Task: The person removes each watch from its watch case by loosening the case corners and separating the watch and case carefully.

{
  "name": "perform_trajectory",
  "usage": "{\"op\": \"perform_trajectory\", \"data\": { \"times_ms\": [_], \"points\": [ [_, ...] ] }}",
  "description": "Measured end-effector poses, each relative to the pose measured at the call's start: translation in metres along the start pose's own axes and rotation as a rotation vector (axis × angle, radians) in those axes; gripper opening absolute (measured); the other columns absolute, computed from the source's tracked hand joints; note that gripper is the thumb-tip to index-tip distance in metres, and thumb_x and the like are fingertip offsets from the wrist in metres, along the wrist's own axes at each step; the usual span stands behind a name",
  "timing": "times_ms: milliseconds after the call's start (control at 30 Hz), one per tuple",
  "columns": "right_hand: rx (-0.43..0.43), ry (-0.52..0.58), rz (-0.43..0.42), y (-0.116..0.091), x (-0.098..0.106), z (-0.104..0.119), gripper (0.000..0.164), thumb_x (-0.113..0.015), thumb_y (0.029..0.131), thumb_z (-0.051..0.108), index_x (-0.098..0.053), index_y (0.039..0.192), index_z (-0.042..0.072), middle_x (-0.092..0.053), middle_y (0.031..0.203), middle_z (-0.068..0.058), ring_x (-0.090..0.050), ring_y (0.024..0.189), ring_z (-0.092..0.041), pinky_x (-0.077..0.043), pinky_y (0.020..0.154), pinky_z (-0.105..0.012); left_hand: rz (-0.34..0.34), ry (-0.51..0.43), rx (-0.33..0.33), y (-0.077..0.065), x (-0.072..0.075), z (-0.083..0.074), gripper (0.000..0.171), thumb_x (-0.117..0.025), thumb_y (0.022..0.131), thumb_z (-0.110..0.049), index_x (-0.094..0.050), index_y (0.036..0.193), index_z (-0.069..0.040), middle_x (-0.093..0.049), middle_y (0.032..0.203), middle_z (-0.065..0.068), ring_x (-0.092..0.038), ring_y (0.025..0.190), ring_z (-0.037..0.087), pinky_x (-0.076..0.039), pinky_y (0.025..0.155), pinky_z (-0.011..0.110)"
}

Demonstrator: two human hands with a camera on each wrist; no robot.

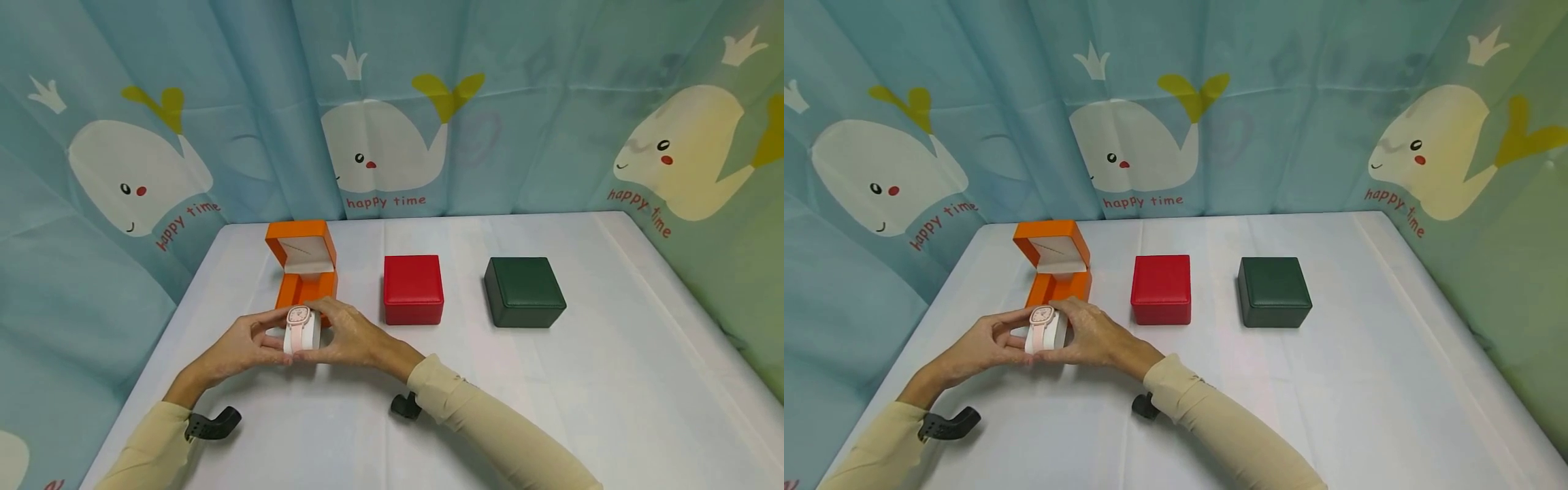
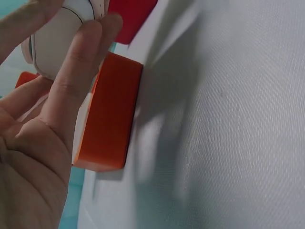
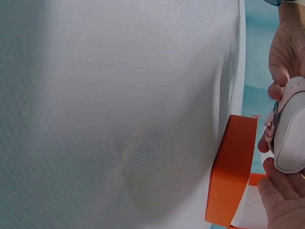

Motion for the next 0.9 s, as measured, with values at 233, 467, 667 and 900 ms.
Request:
{"op": "perform_trajectory", "data": {
  "times_ms": [233,467,667,900],
  "points": [
    [0.007,0.011,-0.002,-0.0009,0.0013,0.0012,0.075,-0.085,0.081,0.043,-0.055,0.142,0.01,-0.059,0.125,0.005,-0.054,0.107,-0.006,-0.047,0.093,-0.02,-0.008,0.013,0.001,-0.0004,0.0013,0.0002,0.086,-0.079,0.087,-0.001,-0.027,0.153,0.014,-0.032,0.153,0.036,-0.072,0.098,0.03,-0.058,0.081,0.033],
    [0.032,0.021,-0.022,-0.0017,0.0017,0.0028,0.073,-0.087,0.08,0.039,-0.056,0.139,0.01,-0.06,0.123,0.004,-0.055,0.105,-0.005,-0.05,0.092,-0.022,0.012,0.006,-0.028,-0.0015,0.0011,-0.0021,0.085,-0.078,0.088,0.0,-0.024,0.151,0.018,-0.036,0.149,0.039,-0.073,0.095,0.029,-0.058,0.075,0.032],
    [0.078,0.032,-0.049,-0.0027,-0.0013,0.0021,0.071,-0.088,0.079,0.035,-0.056,0.137,0.009,-0.06,0.125,0.004,-0.056,0.107,-0.004,-0.049,0.093,-0.021,0.034,-0.036,-0.048,-0.0016,0.0007,0.0003,0.083,-0.075,0.09,0.003,-0.022,0.151,0.019,-0.059,0.127,0.036,-0.073,0.093,0.029,-0.059,0.076,0.033],
    [0.094,0.16,-0.073,-0.0024,-0.0047,0.0003,0.071,-0.09,0.079,0.027,-0.054,0.138,0.01,-0.058,0.129,0.002,-0.056,0.114,-0.008,-0.049,0.098,-0.027,-0.011,-0.015,-0.029,-0.0057,-0.0006,0.0009,0.082,-0.075,0.09,0.001,-0.024,0.153,0.015,-0.054,0.134,0.034,-0.073,0.094,0.029,-0.058,0.077,0.031]
  ]
}}
Point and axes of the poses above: each hand's wrist, its own y-axis towards the middle knuckle, its own x-axis out of the back of the hand, z = x × y, the point moved 4 cm from there along y, towards the middle knuckle
